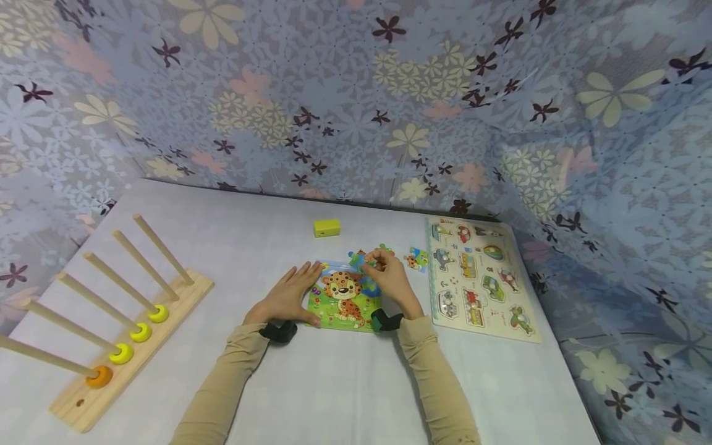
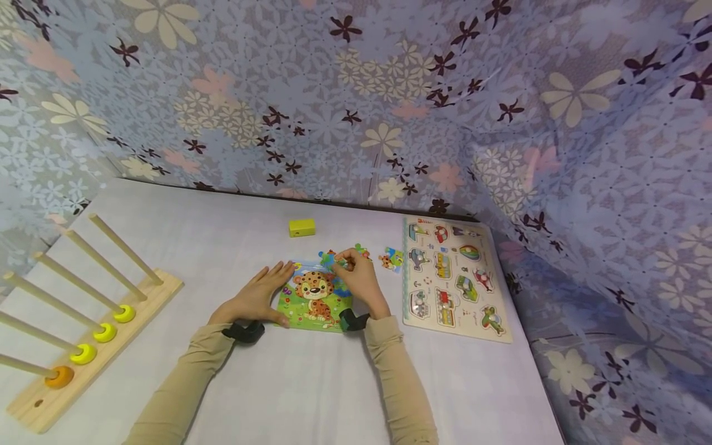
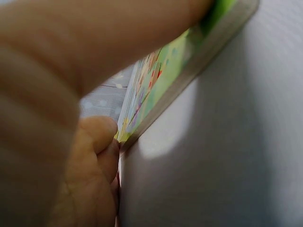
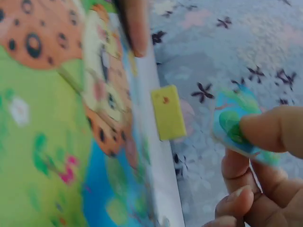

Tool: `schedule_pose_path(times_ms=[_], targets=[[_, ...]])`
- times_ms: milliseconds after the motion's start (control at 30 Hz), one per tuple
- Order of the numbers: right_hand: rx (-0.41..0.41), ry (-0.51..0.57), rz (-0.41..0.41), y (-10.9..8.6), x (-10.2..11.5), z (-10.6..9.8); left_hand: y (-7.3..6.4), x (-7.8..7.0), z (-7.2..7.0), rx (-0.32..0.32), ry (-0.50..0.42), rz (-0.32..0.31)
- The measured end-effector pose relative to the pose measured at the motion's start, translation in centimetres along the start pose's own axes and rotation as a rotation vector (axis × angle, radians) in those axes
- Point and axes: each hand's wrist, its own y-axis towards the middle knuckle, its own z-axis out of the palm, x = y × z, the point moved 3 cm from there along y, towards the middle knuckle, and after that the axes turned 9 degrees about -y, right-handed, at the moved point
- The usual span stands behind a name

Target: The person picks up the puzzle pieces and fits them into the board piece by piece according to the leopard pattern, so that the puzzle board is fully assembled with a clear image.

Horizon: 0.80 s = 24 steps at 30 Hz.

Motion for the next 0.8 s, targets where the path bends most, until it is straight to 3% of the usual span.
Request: schedule_pose_path(times_ms=[200, 400, 600, 800], targets=[[-0.051, 0.068, 0.007, -0.3, -0.9, -1.7, 0.0, -0.1, 0.0, -0.006, -0.004, -0.001], [-0.093, 0.110, 0.015, -0.2, -1.5, -1.8, -0.1, -0.1, 0.0, -0.001, -0.006, -0.004], [-0.032, -0.131, 0.013, 0.3, -1.7, -0.5, -0.3, -0.2, -0.2, 0.000, -0.007, -0.002], [-0.048, -0.303, -0.024, 0.7, -1.8, 0.2, -0.2, -0.1, -0.2, -0.005, -0.013, 0.001]])
